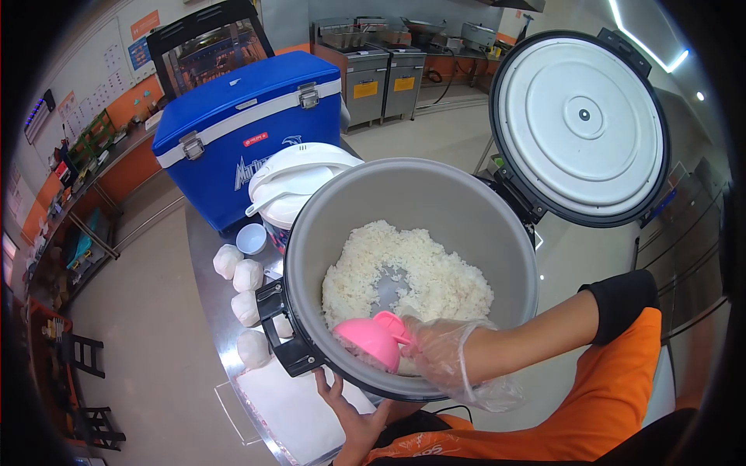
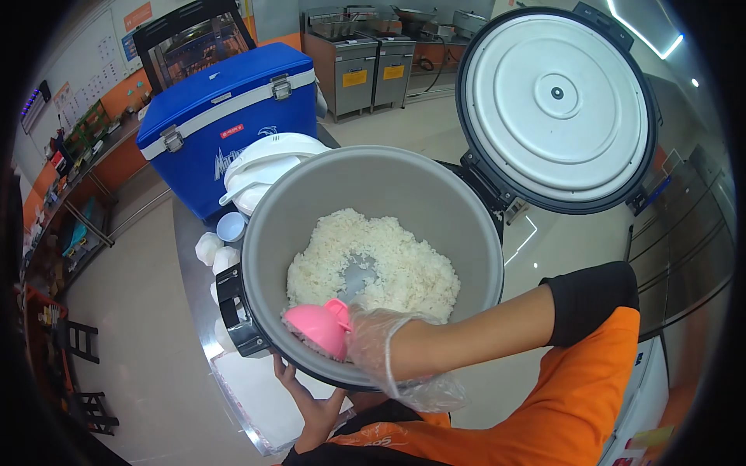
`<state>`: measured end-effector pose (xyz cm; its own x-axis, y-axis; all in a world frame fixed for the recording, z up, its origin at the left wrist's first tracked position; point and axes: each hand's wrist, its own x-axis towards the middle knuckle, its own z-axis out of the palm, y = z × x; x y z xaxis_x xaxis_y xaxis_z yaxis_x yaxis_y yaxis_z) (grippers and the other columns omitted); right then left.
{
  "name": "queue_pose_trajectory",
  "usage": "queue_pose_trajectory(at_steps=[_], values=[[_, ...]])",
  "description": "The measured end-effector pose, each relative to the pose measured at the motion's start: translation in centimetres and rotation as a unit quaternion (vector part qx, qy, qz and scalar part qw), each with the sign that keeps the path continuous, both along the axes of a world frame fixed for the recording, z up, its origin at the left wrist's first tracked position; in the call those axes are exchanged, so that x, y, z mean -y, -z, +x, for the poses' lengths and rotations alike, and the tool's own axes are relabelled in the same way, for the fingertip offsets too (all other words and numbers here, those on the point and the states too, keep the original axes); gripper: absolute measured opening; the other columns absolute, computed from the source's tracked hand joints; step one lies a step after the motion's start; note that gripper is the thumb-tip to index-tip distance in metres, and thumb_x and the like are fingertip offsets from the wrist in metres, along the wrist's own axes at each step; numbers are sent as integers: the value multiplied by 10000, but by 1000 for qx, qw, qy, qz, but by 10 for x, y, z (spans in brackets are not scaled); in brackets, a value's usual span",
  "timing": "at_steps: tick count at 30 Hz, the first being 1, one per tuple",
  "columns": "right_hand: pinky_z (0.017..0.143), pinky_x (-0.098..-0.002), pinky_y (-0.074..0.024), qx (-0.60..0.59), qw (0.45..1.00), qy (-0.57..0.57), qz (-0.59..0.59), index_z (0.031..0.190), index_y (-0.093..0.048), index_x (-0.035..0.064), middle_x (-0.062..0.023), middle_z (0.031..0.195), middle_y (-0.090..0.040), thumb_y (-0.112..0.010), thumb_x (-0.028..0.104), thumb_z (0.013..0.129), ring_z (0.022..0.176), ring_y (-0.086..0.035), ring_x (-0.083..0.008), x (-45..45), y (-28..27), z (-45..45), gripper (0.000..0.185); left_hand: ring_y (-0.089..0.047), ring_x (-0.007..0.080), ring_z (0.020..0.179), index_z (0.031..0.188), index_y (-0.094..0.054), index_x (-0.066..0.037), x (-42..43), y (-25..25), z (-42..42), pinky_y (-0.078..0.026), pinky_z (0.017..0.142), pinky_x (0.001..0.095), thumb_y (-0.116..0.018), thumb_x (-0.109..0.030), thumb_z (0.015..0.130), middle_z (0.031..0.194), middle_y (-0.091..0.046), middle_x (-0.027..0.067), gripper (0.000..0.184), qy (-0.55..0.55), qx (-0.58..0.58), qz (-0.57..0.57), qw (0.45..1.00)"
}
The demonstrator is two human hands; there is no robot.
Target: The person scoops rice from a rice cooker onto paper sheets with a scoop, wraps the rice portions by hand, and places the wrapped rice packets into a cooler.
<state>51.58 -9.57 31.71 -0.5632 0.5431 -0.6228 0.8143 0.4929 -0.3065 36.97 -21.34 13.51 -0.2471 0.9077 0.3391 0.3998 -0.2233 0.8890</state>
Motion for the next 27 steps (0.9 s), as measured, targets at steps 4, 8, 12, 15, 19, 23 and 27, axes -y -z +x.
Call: queue_pose_trajectory(at_steps=[4, 8, 12, 15, 19, 23, 27], values=[[730, -390, -465, 80, 968, -236, 1, 1056, -469, -148, -226, 749, -590, -472, 170, 837, 719, -606, -371, -6, -3, -13, 386, -94, 443, 1341, 1347, -216, -15, -1, 18, 0, -131, 1064, 517, -812, -267, 604, 1415, -101, 289, 985, 10, 3, 24, 1000], [712, -337, -466, 82, 934, -342, 66, 1051, -513, -124, -146, 740, -585, -496, 162, 799, 658, -594, -290, -15, -8, -16, 382, -75, 442, 1346, 1359, -207, -11, -5, 21, 2, -116, 1066, 524, -799, -349, 624, 1423, -105, 284, 1002, 8, -2, 46, 999], [609, -301, -458, -46, 994, -8, -103, 1179, -480, -24, -31, 727, -527, -440, 204, 905, 570, -520, -153, -34, 17, 10, 359, -73, 450, 1342, 1376, -200, -8, -2, 13, -5, -89, 1071, 532, -758, -443, 651, 1423, -136, 274, 1013, 17, -69, 28, 997], [466, -262, -364, -193, 865, 327, -329, 1082, -510, 40, 33, 654, -431, -473, 263, 927, 516, -431, -94, -36, 20, 34, 274, -92, 453, 1333, 1380, -183, 32, 3, 2, -20, -70, 1075, 531, -710, -444, 691, 1419, -176, 266, 990, 36, -100, 0, 994], [401, -215, -254, -307, 704, 486, -417, 1028, -501, 68, 59, 620, -370, -498, 292, 928, 480, -330, -41, -28, 0, 37, 244, -177, 413, 1316, 1375, -171, 66, 20, -4, -43, -127, 1079, 483, -706, -266, 705, 1409, -216, 262, 920, 25, -69, -3, 997], [405, -195, -247, -425, 636, 519, -382, 1108, -453, 73, 60, 637, -378, -491, 276, 928, 492, -345, -44, -9, -10, 38, 273, -309, 369, 1240, 1335, -270, 41, 45, 6, -74, -247, 1033, 426, -661, -137, 740, 1339, -308, 235, 734, -61, -74, -39, 995], [408, -191, -246, -499, 607, 499, -366, 1122, -454, 79, 39, 656, -383, -487, 284, 929, 505, -349, -53, 30, -40, 19, 285, -482, 315, 1058, 1150, -499, -27, 86, 49, -123, -402, 891, 385, -664, -131, 744, 1108, -504, 171, 450, -32, -89, -150, 984]])
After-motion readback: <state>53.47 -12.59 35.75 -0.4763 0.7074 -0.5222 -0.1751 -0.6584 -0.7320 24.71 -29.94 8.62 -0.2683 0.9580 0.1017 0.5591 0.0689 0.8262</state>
